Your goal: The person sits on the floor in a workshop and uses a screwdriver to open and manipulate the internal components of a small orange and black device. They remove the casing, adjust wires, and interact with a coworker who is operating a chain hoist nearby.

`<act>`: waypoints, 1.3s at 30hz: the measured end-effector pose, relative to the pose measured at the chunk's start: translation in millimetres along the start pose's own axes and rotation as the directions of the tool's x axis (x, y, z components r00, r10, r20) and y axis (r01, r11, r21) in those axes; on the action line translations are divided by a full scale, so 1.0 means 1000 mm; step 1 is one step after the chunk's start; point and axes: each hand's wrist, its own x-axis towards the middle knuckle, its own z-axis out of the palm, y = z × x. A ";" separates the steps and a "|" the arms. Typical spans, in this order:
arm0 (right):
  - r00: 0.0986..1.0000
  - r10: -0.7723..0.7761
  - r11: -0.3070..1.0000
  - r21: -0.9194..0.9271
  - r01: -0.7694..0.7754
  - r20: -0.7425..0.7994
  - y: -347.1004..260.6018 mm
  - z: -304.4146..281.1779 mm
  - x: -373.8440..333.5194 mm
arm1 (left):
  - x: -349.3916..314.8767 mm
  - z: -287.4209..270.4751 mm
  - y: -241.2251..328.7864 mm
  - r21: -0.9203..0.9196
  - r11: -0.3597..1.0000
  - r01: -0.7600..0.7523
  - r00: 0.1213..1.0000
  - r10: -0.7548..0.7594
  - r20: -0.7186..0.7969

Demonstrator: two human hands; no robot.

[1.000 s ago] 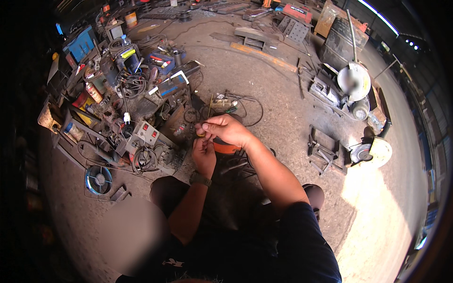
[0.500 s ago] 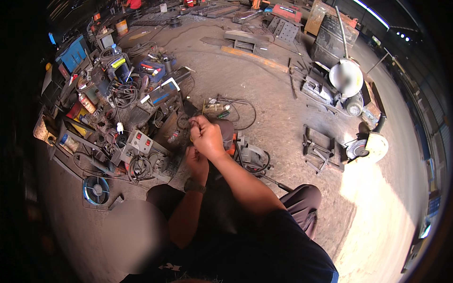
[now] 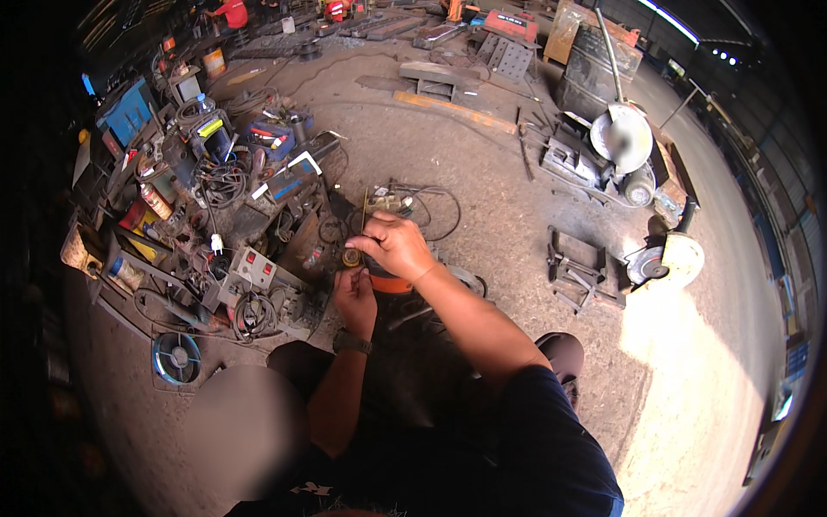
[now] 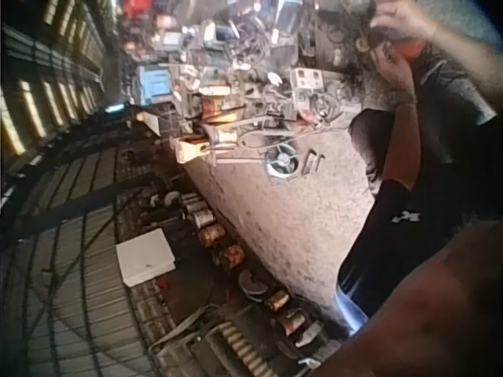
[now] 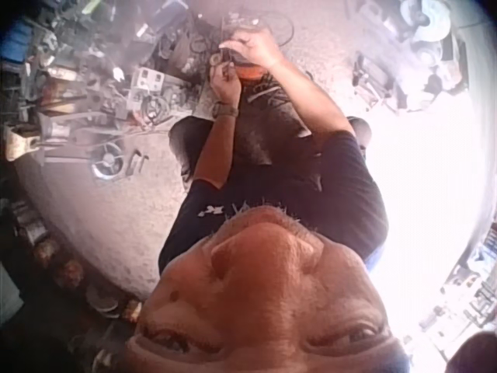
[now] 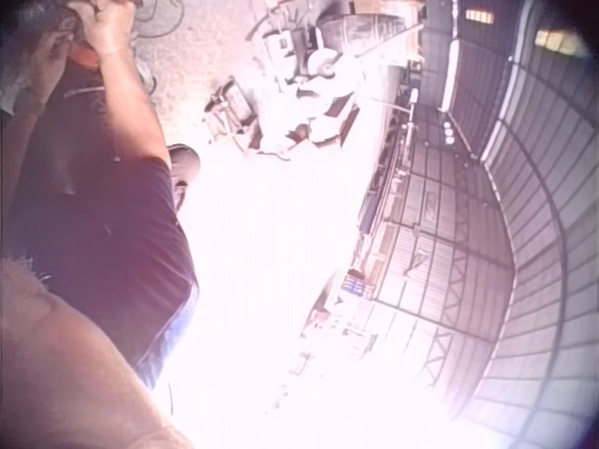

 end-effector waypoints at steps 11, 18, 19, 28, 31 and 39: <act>0.873 0.067 0.948 0.244 -0.207 0.483 -0.010 -0.023 0.017 | 0.001 -0.002 -0.003 -0.031 0.999 -0.011 1.000 0.012 0.022; 0.683 -0.051 0.725 0.498 -0.476 0.728 0.013 -0.038 0.029 | -0.001 -0.003 0.001 -0.062 0.996 0.057 0.997 -0.054 0.056; 0.699 -0.039 0.724 0.502 -0.473 0.714 0.013 -0.035 0.029 | -0.001 -0.004 -0.002 -0.056 0.997 0.056 0.997 -0.054 0.052; 0.966 0.175 0.985 0.041 -0.170 -0.189 -0.032 0.032 0.012 | -0.004 -0.007 0.000 0.012 1.000 -0.029 0.998 0.028 0.047; 0.917 0.368 0.917 0.225 -0.330 -0.154 -0.042 0.022 0.011 | -0.003 -0.006 0.002 -0.009 1.000 0.016 0.999 -0.016 0.030; 0.987 -0.128 0.983 0.141 0.114 0.096 -0.009 -0.026 -0.004 | -0.001 -0.005 0.010 0.030 0.999 0.014 0.999 -0.016 0.049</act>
